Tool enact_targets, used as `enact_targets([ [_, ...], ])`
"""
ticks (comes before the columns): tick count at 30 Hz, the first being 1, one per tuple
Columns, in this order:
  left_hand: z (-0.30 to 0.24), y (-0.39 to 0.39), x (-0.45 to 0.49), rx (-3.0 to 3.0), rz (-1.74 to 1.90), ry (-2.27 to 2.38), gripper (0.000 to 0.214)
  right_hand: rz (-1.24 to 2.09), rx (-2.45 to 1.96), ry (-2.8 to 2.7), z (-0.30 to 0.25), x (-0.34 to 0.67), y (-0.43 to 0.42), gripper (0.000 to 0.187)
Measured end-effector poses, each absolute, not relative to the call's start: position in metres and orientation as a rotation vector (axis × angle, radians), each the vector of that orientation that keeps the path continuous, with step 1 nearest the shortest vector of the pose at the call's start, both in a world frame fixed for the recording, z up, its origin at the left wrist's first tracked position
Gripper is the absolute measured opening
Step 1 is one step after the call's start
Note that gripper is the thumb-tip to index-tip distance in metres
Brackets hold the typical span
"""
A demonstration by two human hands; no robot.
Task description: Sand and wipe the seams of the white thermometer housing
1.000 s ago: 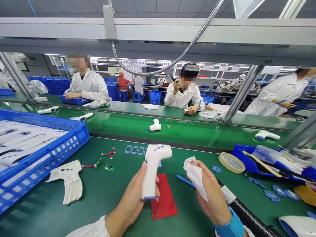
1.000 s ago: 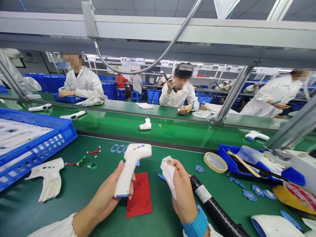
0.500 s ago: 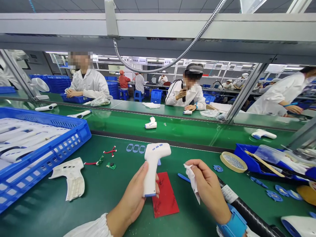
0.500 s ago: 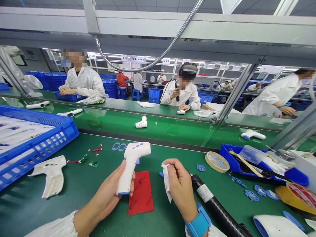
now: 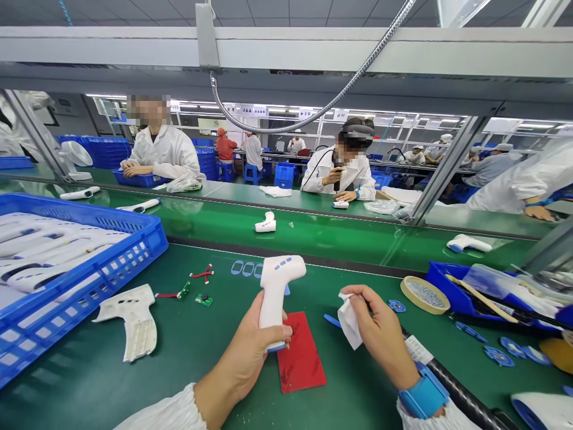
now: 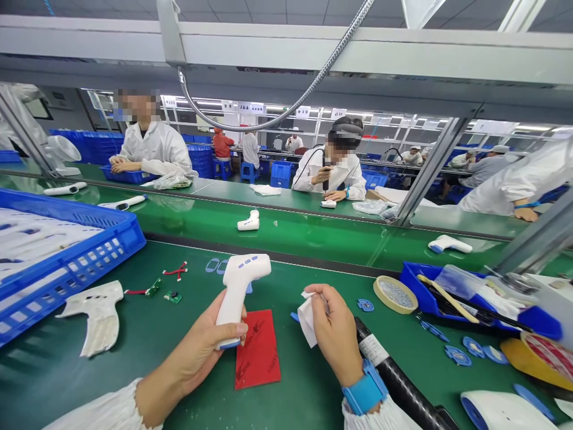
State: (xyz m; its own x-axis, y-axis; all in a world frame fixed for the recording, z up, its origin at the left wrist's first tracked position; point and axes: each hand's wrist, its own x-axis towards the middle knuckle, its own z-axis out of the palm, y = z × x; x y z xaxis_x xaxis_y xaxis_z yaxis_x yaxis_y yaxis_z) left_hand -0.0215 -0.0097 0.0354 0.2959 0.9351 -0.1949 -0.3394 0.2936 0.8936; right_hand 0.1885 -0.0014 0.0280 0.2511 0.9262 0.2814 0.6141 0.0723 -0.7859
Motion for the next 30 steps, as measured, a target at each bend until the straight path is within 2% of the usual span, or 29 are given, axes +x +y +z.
enact_targets([
  [7,0.029,-0.007,-0.023,0.858,0.984,0.787,0.026,0.297,-1.587,-1.509,0.027,0.190,0.003,0.028],
  [24,0.035,-0.008,-0.024,0.864,0.995,0.817,0.026,0.082,-1.579,-1.547,0.022,0.187,0.001,0.024],
  [30,0.033,-0.006,-0.021,0.762,1.042,0.797,0.018,0.187,-1.451,-1.676,0.018,0.170,-0.008,0.017],
])
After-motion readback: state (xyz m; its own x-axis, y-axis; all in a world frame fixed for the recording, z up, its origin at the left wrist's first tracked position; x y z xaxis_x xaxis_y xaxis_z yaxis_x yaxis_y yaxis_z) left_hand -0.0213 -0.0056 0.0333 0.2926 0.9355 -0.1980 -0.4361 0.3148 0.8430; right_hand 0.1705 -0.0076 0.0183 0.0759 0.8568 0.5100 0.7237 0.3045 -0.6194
